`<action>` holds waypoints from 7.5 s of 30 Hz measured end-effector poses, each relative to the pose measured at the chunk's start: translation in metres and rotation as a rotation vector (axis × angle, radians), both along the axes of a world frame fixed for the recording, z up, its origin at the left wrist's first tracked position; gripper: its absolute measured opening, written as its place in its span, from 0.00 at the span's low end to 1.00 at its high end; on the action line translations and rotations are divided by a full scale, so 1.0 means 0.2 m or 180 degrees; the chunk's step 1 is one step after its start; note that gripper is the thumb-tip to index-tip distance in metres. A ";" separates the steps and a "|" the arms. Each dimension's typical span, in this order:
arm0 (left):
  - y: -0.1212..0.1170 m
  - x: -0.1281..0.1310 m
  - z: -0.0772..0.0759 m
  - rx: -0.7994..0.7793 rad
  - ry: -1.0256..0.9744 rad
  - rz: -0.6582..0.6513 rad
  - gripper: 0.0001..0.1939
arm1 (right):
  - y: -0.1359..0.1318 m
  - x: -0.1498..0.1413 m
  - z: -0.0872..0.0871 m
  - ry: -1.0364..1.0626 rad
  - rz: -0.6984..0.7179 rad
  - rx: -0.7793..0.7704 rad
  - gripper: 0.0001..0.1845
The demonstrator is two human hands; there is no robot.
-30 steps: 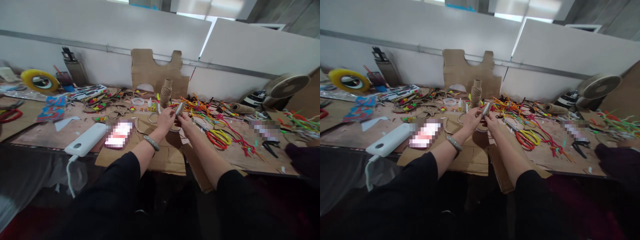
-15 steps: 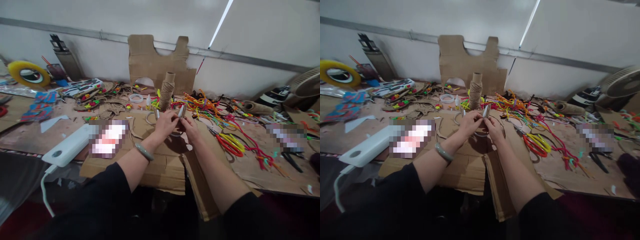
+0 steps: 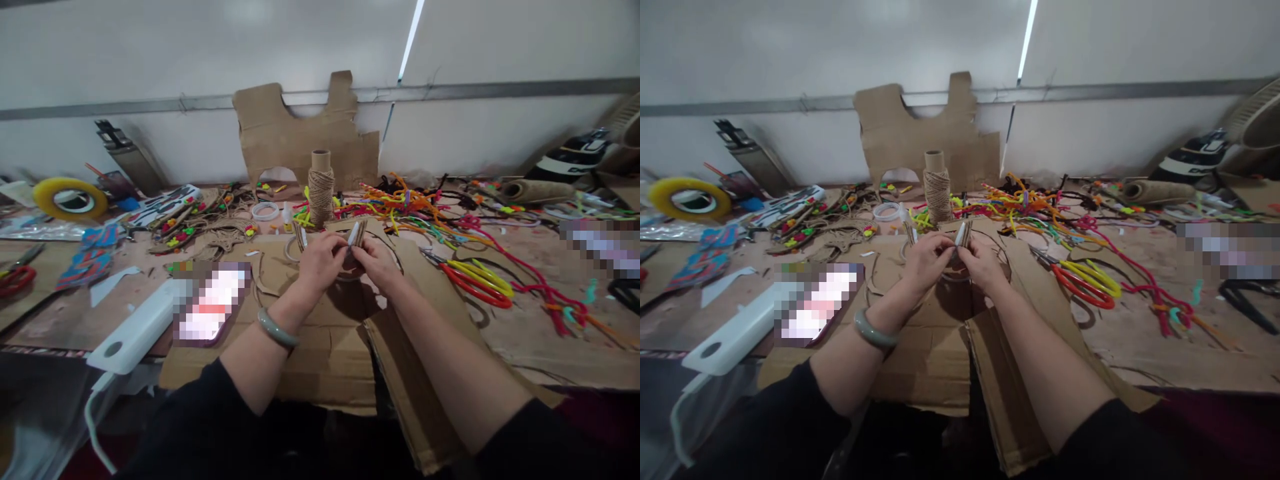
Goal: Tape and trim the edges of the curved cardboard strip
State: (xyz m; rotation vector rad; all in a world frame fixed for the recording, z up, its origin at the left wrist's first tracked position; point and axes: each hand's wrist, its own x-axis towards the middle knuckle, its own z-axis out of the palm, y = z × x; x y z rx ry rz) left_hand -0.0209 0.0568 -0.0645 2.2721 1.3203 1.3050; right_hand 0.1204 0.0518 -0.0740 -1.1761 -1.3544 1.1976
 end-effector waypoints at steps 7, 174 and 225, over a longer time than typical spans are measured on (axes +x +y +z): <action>-0.03 -0.01 0.02 -0.0025 0.0136 0.0081 0.05 | 0.00 -0.01 -0.04 -0.0210 -0.0110 0.0426 0.07; -0.08 0.01 0.08 -0.2707 -0.2863 -0.0965 0.09 | -0.11 0.03 0.14 0.0469 -0.0102 0.0254 0.24; -0.06 0.02 0.05 -0.2632 -0.2693 -0.0910 0.12 | -0.10 0.03 0.09 -0.0353 -0.0379 0.0110 0.13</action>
